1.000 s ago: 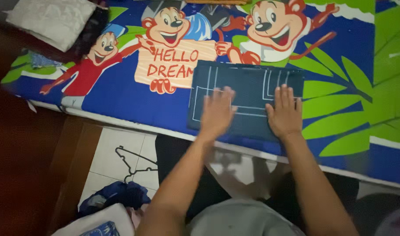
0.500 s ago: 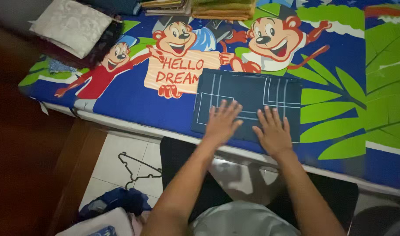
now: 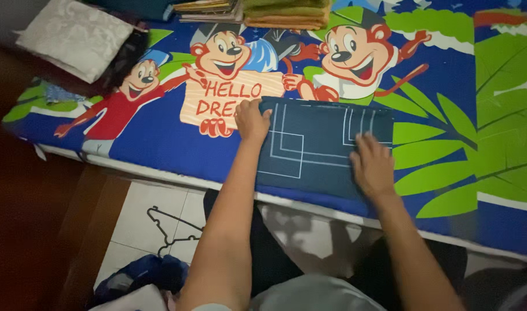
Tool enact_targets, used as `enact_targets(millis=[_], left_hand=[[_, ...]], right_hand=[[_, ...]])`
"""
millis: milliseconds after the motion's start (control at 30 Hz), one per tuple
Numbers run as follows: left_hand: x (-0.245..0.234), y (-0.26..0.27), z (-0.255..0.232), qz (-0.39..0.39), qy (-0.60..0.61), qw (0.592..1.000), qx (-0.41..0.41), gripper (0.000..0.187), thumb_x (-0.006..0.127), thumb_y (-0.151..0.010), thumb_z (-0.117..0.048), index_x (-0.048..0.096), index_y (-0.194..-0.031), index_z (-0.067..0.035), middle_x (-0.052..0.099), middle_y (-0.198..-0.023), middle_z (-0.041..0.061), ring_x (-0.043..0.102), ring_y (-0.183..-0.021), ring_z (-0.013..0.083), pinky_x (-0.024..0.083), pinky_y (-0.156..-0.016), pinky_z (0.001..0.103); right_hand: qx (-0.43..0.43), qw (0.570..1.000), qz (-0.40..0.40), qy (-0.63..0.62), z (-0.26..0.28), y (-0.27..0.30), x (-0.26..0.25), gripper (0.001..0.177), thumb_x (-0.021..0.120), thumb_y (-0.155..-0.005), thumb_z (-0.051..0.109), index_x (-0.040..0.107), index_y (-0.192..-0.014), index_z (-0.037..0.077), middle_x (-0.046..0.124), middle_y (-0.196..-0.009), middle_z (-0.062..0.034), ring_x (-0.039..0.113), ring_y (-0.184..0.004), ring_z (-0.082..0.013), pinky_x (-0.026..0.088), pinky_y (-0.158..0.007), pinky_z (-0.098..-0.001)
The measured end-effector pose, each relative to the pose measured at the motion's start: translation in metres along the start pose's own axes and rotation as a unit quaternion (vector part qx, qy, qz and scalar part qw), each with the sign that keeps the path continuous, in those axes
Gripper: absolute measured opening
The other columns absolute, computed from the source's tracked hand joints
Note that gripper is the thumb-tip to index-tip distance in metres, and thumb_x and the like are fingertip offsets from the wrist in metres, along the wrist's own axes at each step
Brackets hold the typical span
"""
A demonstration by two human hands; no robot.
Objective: The person folds a dark blue patterned sheet on a bed, smoothing it and folding it into a compact rectangle. They then place the folded sheet on a stack of other linens and pick up a pink towel to begin folding it.
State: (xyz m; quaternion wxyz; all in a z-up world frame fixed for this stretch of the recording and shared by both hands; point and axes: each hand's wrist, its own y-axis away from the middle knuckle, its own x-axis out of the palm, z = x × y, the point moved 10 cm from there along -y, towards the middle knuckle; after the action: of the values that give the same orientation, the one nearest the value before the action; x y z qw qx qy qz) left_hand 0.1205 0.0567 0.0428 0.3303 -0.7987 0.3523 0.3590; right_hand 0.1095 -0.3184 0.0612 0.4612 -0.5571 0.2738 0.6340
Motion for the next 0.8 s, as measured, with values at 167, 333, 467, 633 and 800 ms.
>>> enact_targets(millis=[167,333,467,633,800], left_hand=[[-0.006,-0.007,-0.022,0.045,-0.008,0.999,0.030,0.052,0.090,-0.081,-0.030,0.067,-0.126,-0.016,0.064,-0.126,0.009,0.056,-0.129,0.0328,0.045,-0.108,0.052],[-0.023,-0.004,-0.075,0.051,-0.022,0.964,0.258,0.068,0.086,-0.077,-0.020,0.065,-0.141,-0.018,0.062,-0.137,0.009,0.051,-0.130,0.0321,0.039,-0.105,0.052],[-0.008,-0.013,-0.074,0.170,-0.062,0.946,0.269,0.052,0.087,-0.082,-0.032,0.071,-0.131,-0.024,0.064,-0.128,0.003,0.052,-0.130,0.0279,0.035,-0.108,0.052],[0.002,-0.023,-0.062,0.250,-0.090,0.938,0.223,0.034,0.090,-0.074,-0.031,0.072,-0.101,-0.020,0.066,-0.118,0.005,0.053,-0.125,0.0291,0.038,-0.101,0.050],[-0.015,-0.009,-0.075,0.255,0.025,0.919,0.299,0.024,0.083,-0.075,-0.009,0.066,-0.093,-0.011,0.069,-0.105,0.009,0.065,-0.111,0.0307,0.051,-0.089,0.044]], right_hand=[[-0.089,0.995,-0.042,-0.013,0.003,-0.087,-0.011,0.055,0.065,-0.098,0.016,0.060,-0.153,0.017,0.059,-0.150,-0.0066,0.051,-0.137,-0.0355,0.039,-0.110,-0.0607],[-0.102,0.993,0.005,0.057,0.009,-0.130,0.010,0.059,0.075,-0.081,0.022,0.067,-0.140,0.023,0.061,-0.133,-0.0092,0.050,-0.130,-0.0358,0.038,-0.107,-0.0569],[-0.081,0.992,0.049,0.080,0.006,-0.145,0.018,0.053,0.081,-0.074,0.030,0.071,-0.125,0.025,0.061,-0.130,-0.0077,0.051,-0.131,-0.0325,0.039,-0.108,-0.0530],[-0.065,0.991,0.094,0.074,0.004,-0.150,0.016,0.056,0.086,-0.070,0.032,0.070,-0.123,0.022,0.061,-0.125,-0.0083,0.051,-0.128,-0.0326,0.037,-0.107,-0.0546],[-0.128,0.990,0.045,0.049,0.020,-0.144,-0.002,0.065,0.082,-0.068,0.020,0.072,-0.131,0.026,0.061,-0.134,-0.0058,0.049,-0.133,-0.0312,0.036,-0.111,-0.0538]])
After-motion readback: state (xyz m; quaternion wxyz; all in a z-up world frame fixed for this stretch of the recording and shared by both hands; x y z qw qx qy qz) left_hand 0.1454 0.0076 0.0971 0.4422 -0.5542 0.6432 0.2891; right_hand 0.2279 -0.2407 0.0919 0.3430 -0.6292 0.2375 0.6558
